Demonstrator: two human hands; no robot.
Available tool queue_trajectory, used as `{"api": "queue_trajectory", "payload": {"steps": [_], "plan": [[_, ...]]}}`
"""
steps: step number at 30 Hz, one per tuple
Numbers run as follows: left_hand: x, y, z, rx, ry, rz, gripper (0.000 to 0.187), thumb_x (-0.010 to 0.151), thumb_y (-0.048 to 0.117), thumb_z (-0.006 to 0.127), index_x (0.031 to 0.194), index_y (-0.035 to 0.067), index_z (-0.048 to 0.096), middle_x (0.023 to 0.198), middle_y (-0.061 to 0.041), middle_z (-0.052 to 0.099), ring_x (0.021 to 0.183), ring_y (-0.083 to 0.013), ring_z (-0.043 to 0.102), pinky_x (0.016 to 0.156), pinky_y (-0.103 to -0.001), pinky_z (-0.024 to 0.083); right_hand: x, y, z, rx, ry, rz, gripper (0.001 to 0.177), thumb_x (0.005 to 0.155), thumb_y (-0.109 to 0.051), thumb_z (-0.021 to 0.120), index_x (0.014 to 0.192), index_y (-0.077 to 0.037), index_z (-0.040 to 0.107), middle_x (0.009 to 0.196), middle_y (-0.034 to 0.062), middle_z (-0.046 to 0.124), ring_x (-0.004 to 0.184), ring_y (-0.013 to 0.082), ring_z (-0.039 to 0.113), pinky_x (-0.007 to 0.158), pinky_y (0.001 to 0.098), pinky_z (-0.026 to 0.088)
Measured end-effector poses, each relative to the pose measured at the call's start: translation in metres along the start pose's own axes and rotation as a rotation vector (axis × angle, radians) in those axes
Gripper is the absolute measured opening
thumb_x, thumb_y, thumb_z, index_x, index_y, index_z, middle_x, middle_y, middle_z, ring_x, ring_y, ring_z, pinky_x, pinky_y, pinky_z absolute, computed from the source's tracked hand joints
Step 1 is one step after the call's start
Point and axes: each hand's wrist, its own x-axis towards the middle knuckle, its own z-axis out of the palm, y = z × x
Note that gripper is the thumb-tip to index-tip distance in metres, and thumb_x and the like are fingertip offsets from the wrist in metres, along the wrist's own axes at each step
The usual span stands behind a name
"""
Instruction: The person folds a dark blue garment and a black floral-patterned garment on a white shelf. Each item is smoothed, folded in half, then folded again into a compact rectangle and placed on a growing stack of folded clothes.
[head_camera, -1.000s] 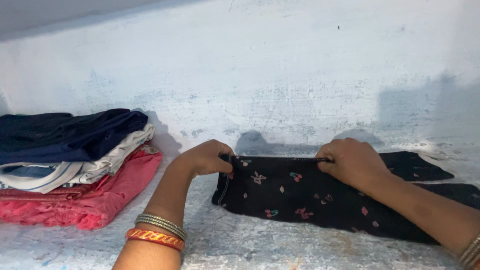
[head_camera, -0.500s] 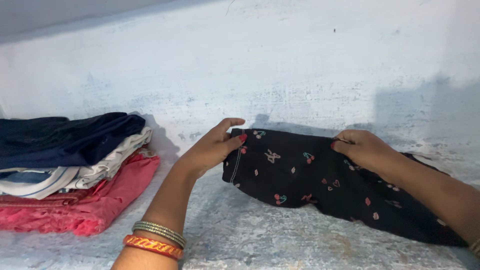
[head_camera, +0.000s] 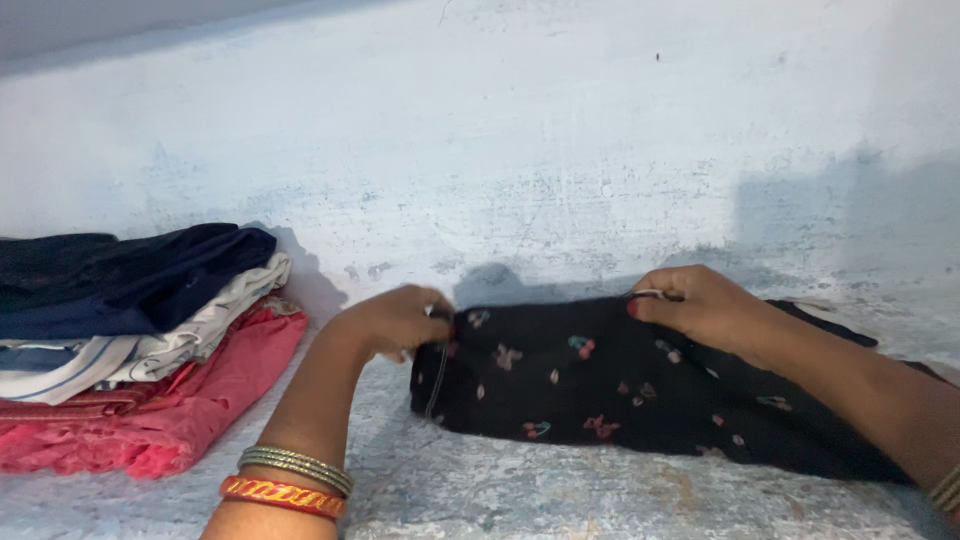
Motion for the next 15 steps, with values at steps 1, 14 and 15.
{"api": "queue_trajectory", "payload": {"steps": [1, 14, 15], "plan": [[0.002, -0.003, 0.0, 0.162, -0.012, -0.057, 0.044, 0.088, 0.034, 0.072, 0.128, 0.017, 0.069, 0.1, -0.012, 0.072, 0.087, -0.0248, 0.066, 0.076, -0.039, 0.057, -0.002, -0.001, 0.002, 0.012, -0.022, -0.025, 0.03, 0.093, -0.031, 0.07, 0.111, -0.008, 0.077, 0.097, 0.0057, 0.079, 0.09, 0.0134, 0.07, 0.084, 0.0313, 0.053], [-0.043, 0.104, 0.088, -0.269, -0.047, 0.665, 0.046, 0.08, 0.019, 0.08, 0.122, 0.009, 0.065, 0.104, -0.009, 0.075, 0.077, -0.0145, 0.074, 0.066, -0.03, 0.06, -0.019, -0.023, 0.014, -0.043, -0.122, -0.221, 0.021, 0.086, -0.021, 0.072, 0.103, -0.01, 0.079, 0.09, 0.0024, 0.081, 0.083, 0.0118, 0.074, 0.079, 0.031, 0.058], [-0.043, 0.106, 0.089, -0.26, -0.054, 0.592, 0.041, 0.082, 0.019, 0.079, 0.12, 0.009, 0.067, 0.099, -0.008, 0.076, 0.076, -0.013, 0.074, 0.064, -0.03, 0.059, -0.019, -0.024, 0.014, -0.024, -0.143, -0.226, 0.021, 0.085, -0.02, 0.073, 0.104, -0.011, 0.08, 0.091, 0.0016, 0.082, 0.085, 0.0106, 0.075, 0.081, 0.0299, 0.059]]}}
